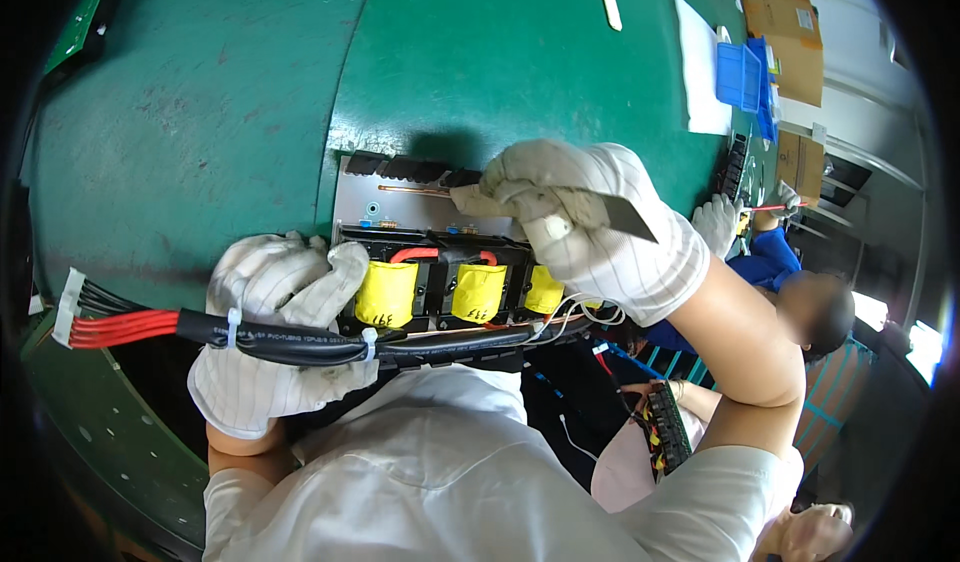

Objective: The person assembles an electronic power module on a green workbench. They use a white cloth to wipe the surface of the module and a metal tool to adjust components. The person handles the module with gloved hands, turning it over to inspect both sides and manipulating wires and yellow capacitors.

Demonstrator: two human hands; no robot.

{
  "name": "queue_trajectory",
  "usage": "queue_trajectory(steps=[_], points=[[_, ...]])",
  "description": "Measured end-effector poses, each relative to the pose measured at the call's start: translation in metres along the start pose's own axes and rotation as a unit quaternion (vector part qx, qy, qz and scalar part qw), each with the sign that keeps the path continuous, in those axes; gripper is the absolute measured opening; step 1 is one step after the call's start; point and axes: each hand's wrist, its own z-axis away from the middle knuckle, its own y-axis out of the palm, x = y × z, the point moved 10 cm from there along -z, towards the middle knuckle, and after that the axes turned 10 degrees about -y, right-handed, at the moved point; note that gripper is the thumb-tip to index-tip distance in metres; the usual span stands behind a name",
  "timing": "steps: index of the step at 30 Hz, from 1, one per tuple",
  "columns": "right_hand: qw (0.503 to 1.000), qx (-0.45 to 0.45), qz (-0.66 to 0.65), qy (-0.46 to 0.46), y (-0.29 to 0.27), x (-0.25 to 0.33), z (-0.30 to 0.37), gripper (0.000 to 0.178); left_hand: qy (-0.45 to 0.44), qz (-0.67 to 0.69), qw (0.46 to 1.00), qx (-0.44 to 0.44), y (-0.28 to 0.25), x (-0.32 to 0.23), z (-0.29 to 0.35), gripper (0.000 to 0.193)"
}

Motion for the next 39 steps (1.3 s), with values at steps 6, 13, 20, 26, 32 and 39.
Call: queue_trajectory(steps=[6,13,20,26,32,39], points=[[0.997,-0.048,0.038,-0.042,0.003,0.013,-0.009,0.011,-0.011,0.011,1.000,-0.007,-0.003,0.000,-0.002,0.057],[0.995,-0.063,-0.073,-0.013,-0.001,0.015,-0.004,0.018,0.002,0.028,0.998,-0.050,-0.017,-0.001,0.000,0.056],[0.967,-0.145,-0.036,-0.206,0.001,0.031,-0.002,0.010,0.007,0.018,0.999,-0.045,-0.013,-0.005,0.002,0.058],[0.995,-0.045,-0.030,-0.087,0.003,0.029,-0.007,0.011,0.014,0.036,0.998,-0.044,-0.018,-0.005,0.003,0.056],[0.991,-0.067,-0.073,-0.090,-0.001,0.017,-0.003,0.008,0.032,0.027,0.997,-0.064,-0.016,-0.011,-0.001,0.058],[0.985,-0.086,0.036,-0.144,-0.037,0.072,0.017,0.010,0.019,0.018,0.998,-0.059,-0.017,-0.007,0.002,0.057]])
